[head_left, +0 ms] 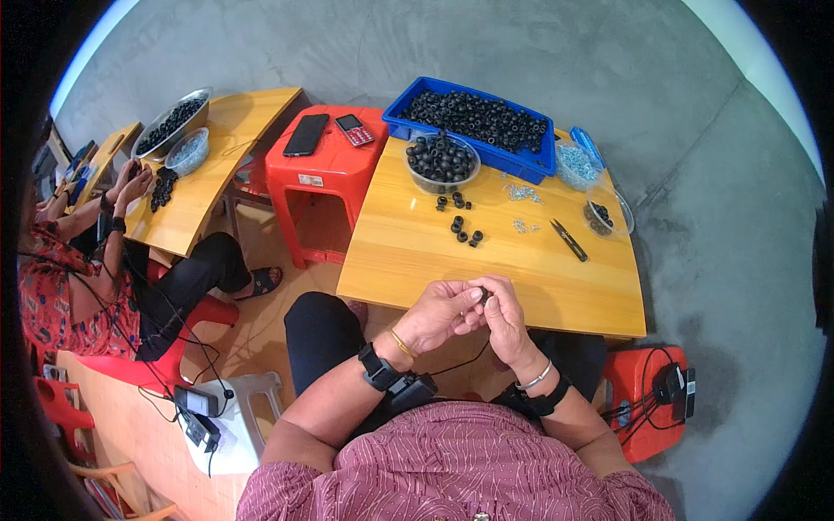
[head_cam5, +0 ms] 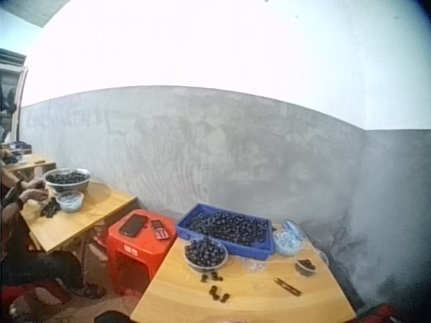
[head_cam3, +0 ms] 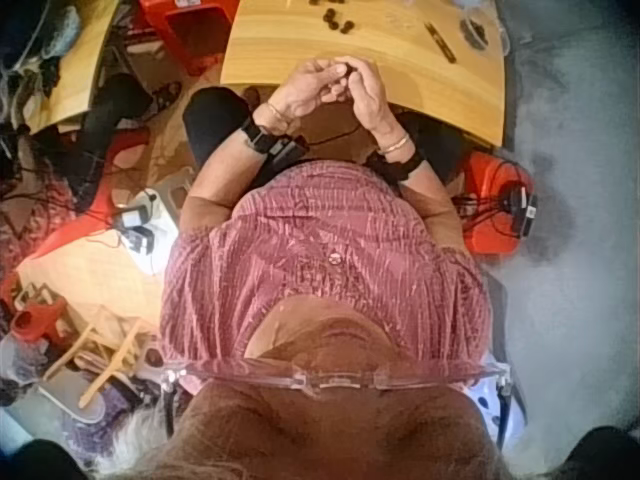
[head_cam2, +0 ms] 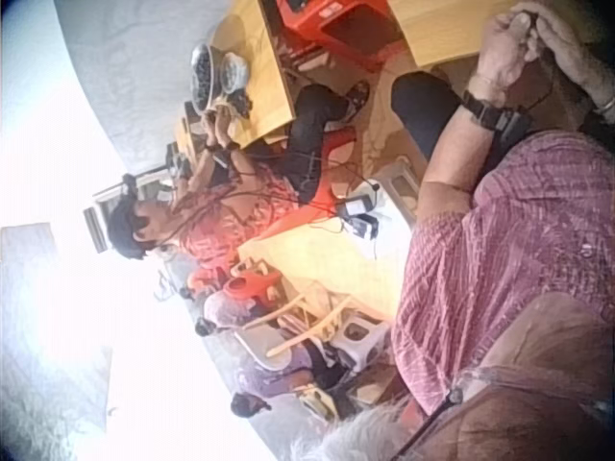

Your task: The person picks up a black rubber ring and a metal insert by hand, fits the insert into the ring, and places the assembled unit onto the table. This process is repeated multiple times with various rings and inserts.

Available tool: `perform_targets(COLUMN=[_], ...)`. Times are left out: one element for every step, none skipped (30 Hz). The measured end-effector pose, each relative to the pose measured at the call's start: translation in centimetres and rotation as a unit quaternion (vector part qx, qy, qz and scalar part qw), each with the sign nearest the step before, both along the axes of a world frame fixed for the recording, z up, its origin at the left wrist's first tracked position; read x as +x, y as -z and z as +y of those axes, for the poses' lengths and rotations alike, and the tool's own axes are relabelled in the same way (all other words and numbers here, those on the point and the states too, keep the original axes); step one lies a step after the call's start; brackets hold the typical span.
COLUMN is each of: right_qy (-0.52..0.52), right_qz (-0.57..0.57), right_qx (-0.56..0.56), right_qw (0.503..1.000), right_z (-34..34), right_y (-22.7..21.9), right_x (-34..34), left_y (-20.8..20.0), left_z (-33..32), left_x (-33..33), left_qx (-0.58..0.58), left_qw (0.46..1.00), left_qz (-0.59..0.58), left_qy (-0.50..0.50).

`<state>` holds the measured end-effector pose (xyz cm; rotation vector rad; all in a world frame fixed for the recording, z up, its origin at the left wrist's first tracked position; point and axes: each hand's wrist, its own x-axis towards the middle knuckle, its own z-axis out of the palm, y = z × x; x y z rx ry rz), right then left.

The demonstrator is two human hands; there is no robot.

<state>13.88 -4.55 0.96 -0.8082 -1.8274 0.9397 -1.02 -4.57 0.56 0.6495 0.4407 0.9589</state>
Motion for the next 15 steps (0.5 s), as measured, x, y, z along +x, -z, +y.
perform_targets(right_qy=[0.004, 0.007, 0.006, 0.010, 0.013, 0.013, 0.010, 0.007, 0.008, 0.007, 0.005, 0.004, -0.037, -0.078, -0.078], right_qz=[-0.004, -0.007, -0.007, 0.000, 0.007, 0.007, 0.005, 0.002, 0.002, -0.021, -0.045, -0.045, -0.032, -0.019, -0.019], right_qx=[-0.005, -0.010, -0.010, -0.018, -0.027, -0.027, -0.046, -0.065, -0.064, -0.028, 0.009, 0.008, -0.013, -0.034, -0.034], right_qw=[1.000, 1.000, 1.000, 1.000, 1.000, 1.000, 0.999, 0.998, 0.998, 0.999, 0.999, 0.999, 0.999, 0.996, 0.996], right_z=[0.1, 0.1, 0.0, -0.2, -0.3, -0.6, -0.8, -0.9, -0.7, -0.4, -0.2, -0.2, -0.3, -0.2, -0.1], right_y=[0.4, 0.6, 0.4, 0.0, -0.3, -0.6, -0.9, -1.0, -0.6, 0.0, 0.4, 0.0, -0.8, -1.2, -1.2], right_x=[0.2, 0.3, 0.2, 0.1, 0.0, -0.2, -0.4, -0.4, -0.2, 0.1, 0.4, 0.4, 0.4, 0.3, 0.3], left_y=[0.1, 0.1, 0.2, 0.2, 0.1, 0.0, -0.1, -0.2, -0.3, -0.3, -0.3, -0.2, -0.1, -0.1, -0.1], left_z=[0.1, 0.2, 0.2, 0.2, 0.2, 0.1, 0.1, 0.0, 0.0, 0.0, 0.0, 0.0, -0.1, -0.1, 0.0], left_x=[0.0, 0.0, -0.1, -0.1, -0.1, -0.1, -0.1, -0.2, -0.2, -0.2, -0.2, -0.3, -0.5, -0.6, -0.7], left_qx=[0.001, 0.005, 0.009, 0.009, 0.006, 0.003, 0.003, 0.004, 0.006, 0.007, 0.000, -0.008, -0.009, -0.009, -0.008], left_qw=[1.000, 1.000, 1.000, 1.000, 1.000, 1.000, 1.000, 1.000, 0.999, 0.999, 0.999, 0.999, 0.999, 0.998, 0.998], left_qz=[0.000, 0.000, 0.001, 0.001, 0.010, 0.019, 0.019, 0.019, 0.018, 0.018, 0.024, 0.030, 0.030, 0.044, 0.057], left_qy=[0.000, 0.008, 0.014, 0.013, 0.015, 0.016, 0.016, 0.023, 0.031, 0.032, 0.038, 0.042, 0.040, 0.037, 0.036])
